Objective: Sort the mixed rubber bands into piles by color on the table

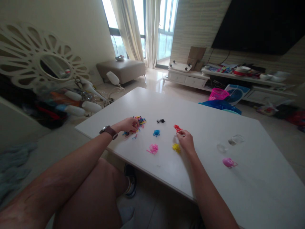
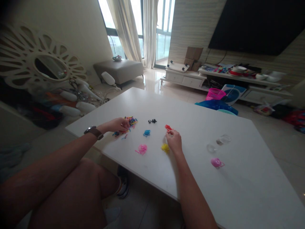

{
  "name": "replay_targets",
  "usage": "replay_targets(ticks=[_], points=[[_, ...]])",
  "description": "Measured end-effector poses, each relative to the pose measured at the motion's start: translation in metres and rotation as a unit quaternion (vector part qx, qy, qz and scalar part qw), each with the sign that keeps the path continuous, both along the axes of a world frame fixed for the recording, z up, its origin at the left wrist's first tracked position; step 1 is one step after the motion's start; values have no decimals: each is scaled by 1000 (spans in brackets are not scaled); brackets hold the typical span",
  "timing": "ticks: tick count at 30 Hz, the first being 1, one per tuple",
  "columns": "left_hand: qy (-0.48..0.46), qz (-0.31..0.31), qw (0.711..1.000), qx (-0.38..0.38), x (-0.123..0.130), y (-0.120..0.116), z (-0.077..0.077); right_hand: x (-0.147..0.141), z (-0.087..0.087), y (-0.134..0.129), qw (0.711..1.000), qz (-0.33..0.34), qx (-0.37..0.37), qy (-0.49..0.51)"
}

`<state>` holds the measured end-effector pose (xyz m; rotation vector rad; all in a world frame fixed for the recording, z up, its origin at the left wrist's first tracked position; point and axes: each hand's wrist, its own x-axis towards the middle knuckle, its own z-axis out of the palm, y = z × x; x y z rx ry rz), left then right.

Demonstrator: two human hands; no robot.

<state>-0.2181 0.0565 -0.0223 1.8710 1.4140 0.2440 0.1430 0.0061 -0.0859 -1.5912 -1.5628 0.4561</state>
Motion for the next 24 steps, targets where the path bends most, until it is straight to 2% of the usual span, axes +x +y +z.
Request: replay_targets(ticks=[7, 12, 16, 24], points=[[-10, -1, 1000, 13, 1, -2, 3, -1, 1, -1, 1000, 2, -4, 5], [4, -6, 1000, 19, -3, 2, -4, 0, 0, 0, 1000, 3, -4, 4], [18, -31, 999, 40, -4, 5, -9, -1, 0, 0, 1000, 10, -5, 11], [101, -83, 988, 81, 9, 1, -7, -1, 1, -1, 1000, 9, -9, 15]])
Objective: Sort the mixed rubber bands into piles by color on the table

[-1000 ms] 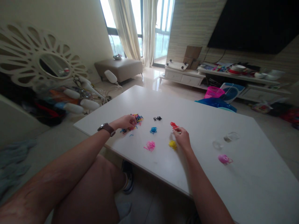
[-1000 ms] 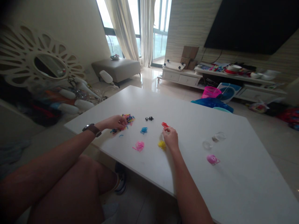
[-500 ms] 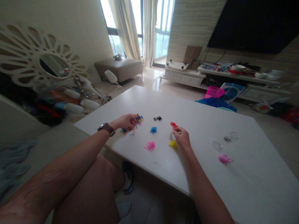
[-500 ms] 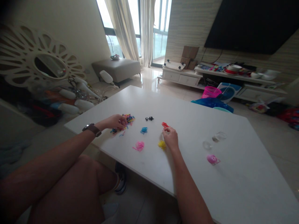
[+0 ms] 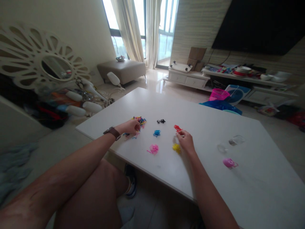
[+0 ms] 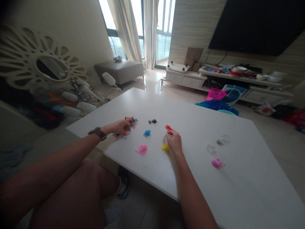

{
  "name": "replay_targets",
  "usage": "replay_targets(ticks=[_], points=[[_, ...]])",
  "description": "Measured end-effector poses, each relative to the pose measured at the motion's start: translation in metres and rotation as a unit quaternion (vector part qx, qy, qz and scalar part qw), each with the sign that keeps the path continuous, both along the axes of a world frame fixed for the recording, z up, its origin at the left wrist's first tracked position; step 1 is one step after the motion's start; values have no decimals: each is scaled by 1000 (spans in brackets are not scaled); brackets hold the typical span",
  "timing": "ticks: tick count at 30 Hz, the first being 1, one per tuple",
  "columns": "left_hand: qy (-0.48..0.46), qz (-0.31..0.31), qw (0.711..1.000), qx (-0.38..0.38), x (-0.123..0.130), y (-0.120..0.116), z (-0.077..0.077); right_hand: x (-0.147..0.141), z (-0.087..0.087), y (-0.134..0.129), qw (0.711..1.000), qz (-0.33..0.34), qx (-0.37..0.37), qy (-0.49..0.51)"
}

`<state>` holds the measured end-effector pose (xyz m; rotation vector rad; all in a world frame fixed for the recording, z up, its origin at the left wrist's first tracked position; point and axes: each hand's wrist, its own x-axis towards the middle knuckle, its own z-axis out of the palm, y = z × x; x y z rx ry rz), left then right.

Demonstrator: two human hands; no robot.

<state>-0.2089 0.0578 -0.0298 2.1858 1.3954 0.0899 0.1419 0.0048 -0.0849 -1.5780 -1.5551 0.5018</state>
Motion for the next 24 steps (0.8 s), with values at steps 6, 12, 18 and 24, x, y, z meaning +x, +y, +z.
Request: replay_targets(ticks=[6, 12, 18, 24], points=[[18, -3, 1000, 12, 2, 1, -5, 0, -1, 0, 1000, 7, -3, 5], [17, 5, 1000, 6, 5, -1, 0, 0, -1, 0, 1000, 10, 0, 3], [-18, 11, 1000, 7, 3, 0, 4, -1, 0, 0, 1000, 8, -4, 6], [-50, 10, 998, 26, 0, 2, 2, 1, -3, 1, 1000, 14, -8, 8]])
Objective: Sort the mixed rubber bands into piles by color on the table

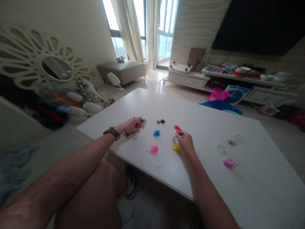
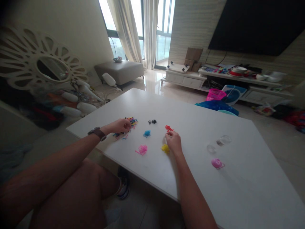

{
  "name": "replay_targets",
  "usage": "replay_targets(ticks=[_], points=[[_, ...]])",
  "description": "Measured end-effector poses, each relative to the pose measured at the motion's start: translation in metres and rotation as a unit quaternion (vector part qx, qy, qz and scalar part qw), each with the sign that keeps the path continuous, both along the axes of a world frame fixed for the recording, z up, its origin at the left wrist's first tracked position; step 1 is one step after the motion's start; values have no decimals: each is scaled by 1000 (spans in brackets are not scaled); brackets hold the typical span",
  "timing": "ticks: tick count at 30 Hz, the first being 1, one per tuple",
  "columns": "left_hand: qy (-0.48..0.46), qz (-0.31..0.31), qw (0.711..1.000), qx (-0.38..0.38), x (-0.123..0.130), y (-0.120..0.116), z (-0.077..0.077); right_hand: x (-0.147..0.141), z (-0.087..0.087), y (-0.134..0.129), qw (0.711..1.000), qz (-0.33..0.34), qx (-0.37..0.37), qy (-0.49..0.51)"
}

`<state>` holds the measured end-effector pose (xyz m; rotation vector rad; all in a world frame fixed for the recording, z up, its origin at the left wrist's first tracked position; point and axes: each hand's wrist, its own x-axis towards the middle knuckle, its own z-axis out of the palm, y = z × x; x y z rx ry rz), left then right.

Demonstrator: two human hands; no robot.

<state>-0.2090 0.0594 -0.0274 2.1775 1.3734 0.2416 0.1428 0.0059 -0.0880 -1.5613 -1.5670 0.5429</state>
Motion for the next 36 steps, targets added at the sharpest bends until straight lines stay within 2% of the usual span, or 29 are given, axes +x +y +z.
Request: replay_targets(ticks=[10, 13, 16, 20, 24, 31, 36], points=[[-120, -13, 991, -53, 15, -4, 5, -4, 5, -2, 1000, 20, 5, 22], [-168, -28, 982, -83, 25, -4, 4, -7, 10, -4, 998, 49, 25, 28], [-205, -50, 971, -114, 38, -7, 6, -10, 16, -8, 993, 104, 40, 31], [-215, -75, 966, -125, 58, -13, 11, -16, 25, -15, 980, 190, 47, 25], [-209, -99, 966, -115, 77, -17, 13, -20, 30, -20, 970, 238, 44, 20], [-202, -133, 963, -122, 104, -20, 13, -25, 32, -26, 958, 283, 20, 48], [-203, -150, 961, -117, 118, -21, 16, -25, 35, -26, 959, 277, 31, 59]])
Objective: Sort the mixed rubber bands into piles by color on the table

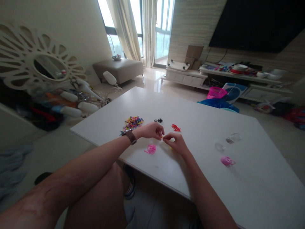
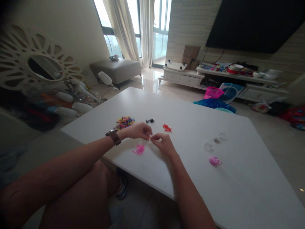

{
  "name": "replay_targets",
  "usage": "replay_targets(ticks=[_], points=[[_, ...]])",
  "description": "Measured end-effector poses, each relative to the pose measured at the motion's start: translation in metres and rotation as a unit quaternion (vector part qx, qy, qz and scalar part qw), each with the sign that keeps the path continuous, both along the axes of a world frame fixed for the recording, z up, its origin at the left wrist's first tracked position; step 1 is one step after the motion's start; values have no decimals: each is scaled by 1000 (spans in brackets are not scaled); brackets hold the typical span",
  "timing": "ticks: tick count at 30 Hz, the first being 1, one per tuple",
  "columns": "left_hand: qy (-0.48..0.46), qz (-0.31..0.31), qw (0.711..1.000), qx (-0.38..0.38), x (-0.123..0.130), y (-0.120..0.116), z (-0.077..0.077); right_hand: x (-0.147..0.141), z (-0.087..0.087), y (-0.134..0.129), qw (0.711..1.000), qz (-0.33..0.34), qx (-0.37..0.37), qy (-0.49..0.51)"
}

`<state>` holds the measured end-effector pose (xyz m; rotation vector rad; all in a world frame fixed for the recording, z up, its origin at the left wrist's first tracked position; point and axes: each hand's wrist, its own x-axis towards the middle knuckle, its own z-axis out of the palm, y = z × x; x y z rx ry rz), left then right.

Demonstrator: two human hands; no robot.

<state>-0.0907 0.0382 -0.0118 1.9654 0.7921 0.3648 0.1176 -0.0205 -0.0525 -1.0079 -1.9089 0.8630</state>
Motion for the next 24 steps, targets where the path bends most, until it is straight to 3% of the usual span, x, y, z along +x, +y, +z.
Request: replay_targets(ticks=[3, 9, 11, 15, 19, 24], points=[[6, 16, 1000, 3, 3, 2, 0, 5, -1, 4, 999, -39, 6, 4], [36, 59, 997, 38, -1, 7, -3, 27, -19, 21, 961, -273, -4, 41], [33, 62, 997, 39, -2, 7, -4, 33, -25, 26, 954, -299, -3, 29], [27, 64, 997, 33, -4, 5, -4, 36, -30, 29, 958, -286, 23, -3], [28, 66, 997, 18, -5, 4, -5, 27, -21, 24, 961, -274, 45, -7], [17, 56, 998, 0, -5, 3, -4, 9, -6, 10, 997, -74, 18, -19]])
